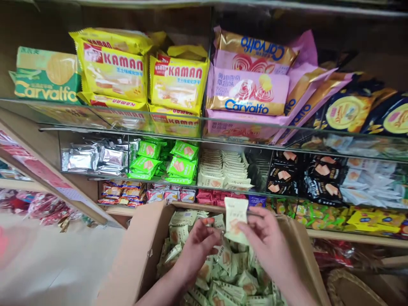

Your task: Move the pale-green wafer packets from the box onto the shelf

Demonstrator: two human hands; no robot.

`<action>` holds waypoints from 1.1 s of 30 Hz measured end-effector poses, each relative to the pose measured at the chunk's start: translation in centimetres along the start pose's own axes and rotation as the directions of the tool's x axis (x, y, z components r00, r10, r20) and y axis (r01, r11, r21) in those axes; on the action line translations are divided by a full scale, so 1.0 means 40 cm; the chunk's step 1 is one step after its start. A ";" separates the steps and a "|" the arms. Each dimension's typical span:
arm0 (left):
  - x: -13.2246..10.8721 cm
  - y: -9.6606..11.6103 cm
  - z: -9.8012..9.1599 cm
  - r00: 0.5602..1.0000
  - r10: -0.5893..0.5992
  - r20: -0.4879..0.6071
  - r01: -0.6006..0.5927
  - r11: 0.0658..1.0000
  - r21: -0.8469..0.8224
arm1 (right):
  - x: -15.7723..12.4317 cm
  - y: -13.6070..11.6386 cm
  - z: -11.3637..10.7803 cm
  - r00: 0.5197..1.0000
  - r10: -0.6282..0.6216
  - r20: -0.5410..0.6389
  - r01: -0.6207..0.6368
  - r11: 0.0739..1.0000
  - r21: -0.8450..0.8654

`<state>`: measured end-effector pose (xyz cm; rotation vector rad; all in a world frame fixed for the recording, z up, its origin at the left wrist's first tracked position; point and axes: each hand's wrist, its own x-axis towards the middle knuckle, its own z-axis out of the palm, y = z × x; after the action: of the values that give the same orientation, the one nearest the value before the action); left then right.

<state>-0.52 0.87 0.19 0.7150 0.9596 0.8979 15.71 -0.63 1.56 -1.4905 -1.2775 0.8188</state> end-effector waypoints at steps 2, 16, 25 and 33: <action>0.004 -0.008 -0.011 0.999 -0.040 0.008 0.039 0.998 0.051 | 0.049 -0.047 -0.049 0.981 -0.183 -0.069 0.142 0.910 -0.390; 0.003 -0.081 -0.025 0.987 0.034 0.156 -0.057 0.988 0.145 | 0.416 -0.176 0.021 0.978 0.101 0.182 0.177 0.058 -0.982; 0.036 -0.142 -0.051 0.982 0.050 0.180 -0.072 0.991 0.116 | 0.438 -0.159 0.005 0.947 0.193 0.257 0.264 -0.008 -0.965; 0.023 -0.139 -0.054 0.966 0.030 0.257 -0.115 0.940 0.321 | 0.446 -0.137 -0.001 0.937 0.153 0.314 0.316 0.015 -0.949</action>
<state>-0.46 -0.58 -5.67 1.1330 0.8714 0.6934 17.99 16.55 8.54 -2.3741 -2.5128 -0.2111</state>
